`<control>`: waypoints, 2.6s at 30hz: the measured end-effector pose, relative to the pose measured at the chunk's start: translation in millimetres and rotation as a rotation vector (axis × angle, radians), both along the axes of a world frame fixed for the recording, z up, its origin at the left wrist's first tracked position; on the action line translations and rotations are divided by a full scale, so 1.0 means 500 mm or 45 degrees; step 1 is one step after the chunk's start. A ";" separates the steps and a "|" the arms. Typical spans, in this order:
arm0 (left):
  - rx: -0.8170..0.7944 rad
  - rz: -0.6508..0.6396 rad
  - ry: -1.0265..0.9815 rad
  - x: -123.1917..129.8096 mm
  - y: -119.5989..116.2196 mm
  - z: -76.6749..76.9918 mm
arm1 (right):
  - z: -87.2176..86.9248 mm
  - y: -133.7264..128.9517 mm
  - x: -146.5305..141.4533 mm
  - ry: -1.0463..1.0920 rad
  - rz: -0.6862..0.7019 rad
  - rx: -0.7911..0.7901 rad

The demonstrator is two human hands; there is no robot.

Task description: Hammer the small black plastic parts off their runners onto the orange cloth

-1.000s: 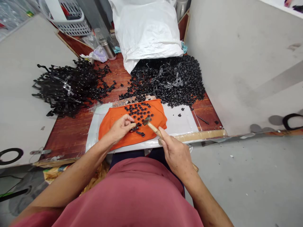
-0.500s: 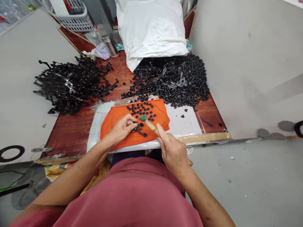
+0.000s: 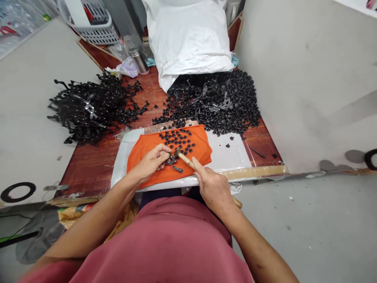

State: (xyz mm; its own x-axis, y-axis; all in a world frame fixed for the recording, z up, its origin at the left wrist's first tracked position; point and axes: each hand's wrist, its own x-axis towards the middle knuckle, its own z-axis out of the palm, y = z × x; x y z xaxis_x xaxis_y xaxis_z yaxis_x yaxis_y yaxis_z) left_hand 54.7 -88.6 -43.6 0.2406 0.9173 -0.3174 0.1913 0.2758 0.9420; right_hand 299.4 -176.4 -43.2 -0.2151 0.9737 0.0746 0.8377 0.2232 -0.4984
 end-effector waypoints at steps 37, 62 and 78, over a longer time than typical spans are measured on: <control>-0.274 -0.009 -0.302 0.028 -0.089 0.015 | -0.029 0.001 -0.114 0.547 0.439 0.355; 0.344 -0.008 0.748 -0.046 0.065 0.002 | -0.077 -0.078 0.047 0.477 -0.213 -0.180; 0.334 -0.040 0.825 -0.041 0.066 0.011 | -0.084 -0.076 0.044 0.403 -0.173 -0.171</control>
State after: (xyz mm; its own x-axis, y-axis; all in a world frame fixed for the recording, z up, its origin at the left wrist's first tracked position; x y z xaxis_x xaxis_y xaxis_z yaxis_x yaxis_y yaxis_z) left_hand 34.1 -55.8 -37.9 0.1051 0.9790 -0.1747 0.7410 0.0401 0.6703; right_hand 321.5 -214.5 -85.4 -0.0697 0.9975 -0.0137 0.6550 0.0354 -0.7548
